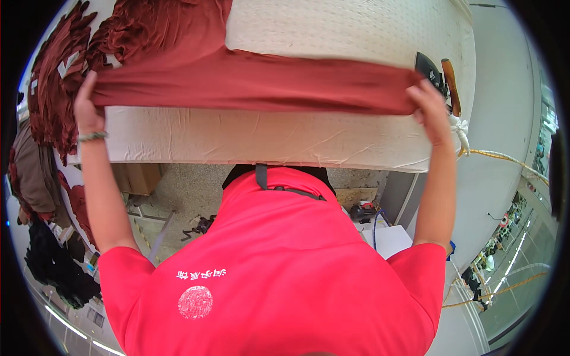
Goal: Ironing and folding red fabric garments on an industrial pressing table.
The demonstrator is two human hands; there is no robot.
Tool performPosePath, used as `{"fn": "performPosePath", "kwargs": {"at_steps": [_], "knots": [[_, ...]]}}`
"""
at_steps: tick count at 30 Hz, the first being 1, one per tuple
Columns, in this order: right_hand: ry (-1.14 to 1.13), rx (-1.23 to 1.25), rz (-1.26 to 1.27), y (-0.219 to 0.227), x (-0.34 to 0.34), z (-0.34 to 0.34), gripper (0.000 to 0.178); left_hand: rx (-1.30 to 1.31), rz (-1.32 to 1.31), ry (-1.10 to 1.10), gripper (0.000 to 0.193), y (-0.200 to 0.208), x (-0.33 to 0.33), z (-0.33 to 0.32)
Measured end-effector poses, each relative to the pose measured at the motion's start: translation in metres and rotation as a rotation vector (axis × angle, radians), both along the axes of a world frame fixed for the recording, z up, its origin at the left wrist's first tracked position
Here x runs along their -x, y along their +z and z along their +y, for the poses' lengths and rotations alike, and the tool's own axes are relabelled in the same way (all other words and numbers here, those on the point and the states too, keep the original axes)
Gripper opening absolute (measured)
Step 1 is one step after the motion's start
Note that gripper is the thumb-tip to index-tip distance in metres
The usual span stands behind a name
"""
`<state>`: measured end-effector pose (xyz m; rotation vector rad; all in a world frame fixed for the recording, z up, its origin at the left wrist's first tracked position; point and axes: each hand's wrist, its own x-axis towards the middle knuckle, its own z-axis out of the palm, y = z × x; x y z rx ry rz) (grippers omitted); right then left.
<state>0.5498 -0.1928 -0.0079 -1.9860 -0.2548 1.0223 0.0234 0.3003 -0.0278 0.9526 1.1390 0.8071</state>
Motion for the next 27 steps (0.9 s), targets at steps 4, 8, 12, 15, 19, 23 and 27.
{"fn": "performPosePath", "kwargs": {"at_steps": [4,8,12,15,19,23,27], "knots": [[-0.078,-0.061,-0.076,0.035,-0.009,0.007,0.047,-0.175,0.11,0.049,0.032,0.017,0.022,-0.004],[0.284,0.227,0.111,-0.006,-0.015,-0.038,0.046,-0.381,0.643,-0.229,0.032,-0.069,0.075,-0.06],[0.288,0.241,0.083,-0.044,0.006,-0.079,0.042,0.142,0.786,-0.182,0.025,-0.075,0.063,-0.137],[0.338,0.24,-0.094,-0.07,0.013,-0.095,0.042,0.053,0.52,-0.138,0.023,-0.072,0.061,-0.155],[0.349,0.254,-0.402,-0.077,0.032,-0.09,0.043,0.161,0.448,-0.077,0.031,-0.06,0.042,-0.16],[0.156,0.117,-0.324,-0.072,0.045,-0.081,0.041,0.057,0.403,-0.027,0.036,-0.071,0.047,-0.159],[0.035,-0.105,-0.073,-0.09,0.044,-0.109,0.038,-0.083,0.626,-0.149,0.043,-0.078,0.079,-0.145]]}}
